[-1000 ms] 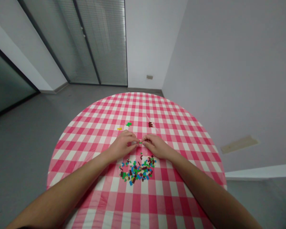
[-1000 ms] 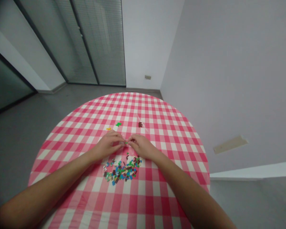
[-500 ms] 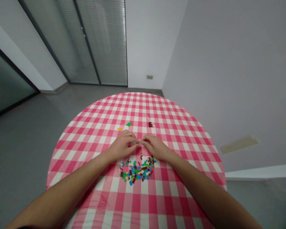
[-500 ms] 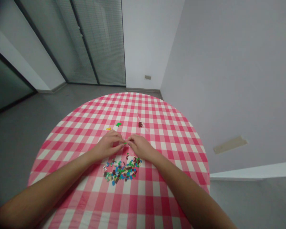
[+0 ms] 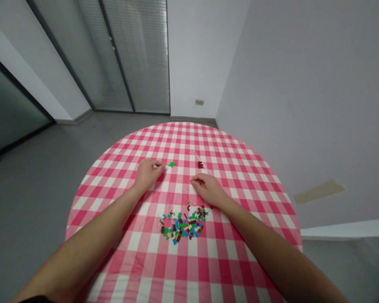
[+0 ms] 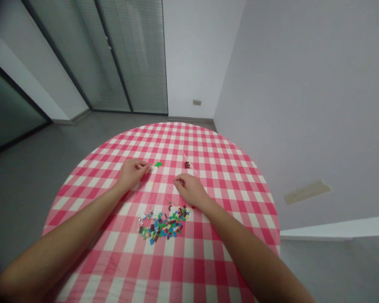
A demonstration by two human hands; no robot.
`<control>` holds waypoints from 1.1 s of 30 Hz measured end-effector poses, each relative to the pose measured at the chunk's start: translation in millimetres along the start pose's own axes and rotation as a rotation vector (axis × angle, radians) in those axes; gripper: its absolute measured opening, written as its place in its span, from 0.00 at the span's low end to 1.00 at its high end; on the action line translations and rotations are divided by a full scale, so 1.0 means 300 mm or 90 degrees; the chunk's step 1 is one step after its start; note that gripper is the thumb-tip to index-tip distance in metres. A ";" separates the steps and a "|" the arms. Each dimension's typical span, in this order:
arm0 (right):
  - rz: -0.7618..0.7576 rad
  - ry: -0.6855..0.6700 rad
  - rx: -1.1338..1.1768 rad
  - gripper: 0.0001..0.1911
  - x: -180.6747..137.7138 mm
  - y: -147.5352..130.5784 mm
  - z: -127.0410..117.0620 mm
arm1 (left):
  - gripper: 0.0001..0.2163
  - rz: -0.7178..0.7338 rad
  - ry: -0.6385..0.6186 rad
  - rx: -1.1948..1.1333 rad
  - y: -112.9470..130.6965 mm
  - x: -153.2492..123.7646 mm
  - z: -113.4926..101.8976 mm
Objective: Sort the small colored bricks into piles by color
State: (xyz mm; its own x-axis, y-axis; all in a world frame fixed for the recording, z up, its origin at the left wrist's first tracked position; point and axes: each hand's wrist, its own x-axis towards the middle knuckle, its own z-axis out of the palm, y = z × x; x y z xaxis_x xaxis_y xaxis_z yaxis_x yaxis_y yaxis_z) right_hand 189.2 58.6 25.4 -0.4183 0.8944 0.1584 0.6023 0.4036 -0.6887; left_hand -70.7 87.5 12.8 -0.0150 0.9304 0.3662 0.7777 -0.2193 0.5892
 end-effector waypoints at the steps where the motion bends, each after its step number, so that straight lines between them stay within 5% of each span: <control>1: 0.002 -0.002 -0.002 0.08 0.000 0.003 0.002 | 0.09 -0.023 0.000 -0.007 -0.011 0.007 0.003; 17: -0.011 -0.002 0.011 0.08 0.000 0.009 0.012 | 0.08 0.032 -0.017 0.155 -0.014 -0.001 0.039; 33: -0.010 -0.004 0.010 0.09 -0.002 0.003 0.000 | 0.10 0.067 -0.061 0.122 -0.018 -0.013 0.043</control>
State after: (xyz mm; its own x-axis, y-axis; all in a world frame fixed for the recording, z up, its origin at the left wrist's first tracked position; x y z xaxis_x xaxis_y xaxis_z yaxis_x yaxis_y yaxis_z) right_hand 189.9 58.5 24.6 -0.4317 0.8870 0.1642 0.5848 0.4138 -0.6978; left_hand -66.7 88.8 -1.0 0.1247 0.9311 0.3428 0.8769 -0.2651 0.4010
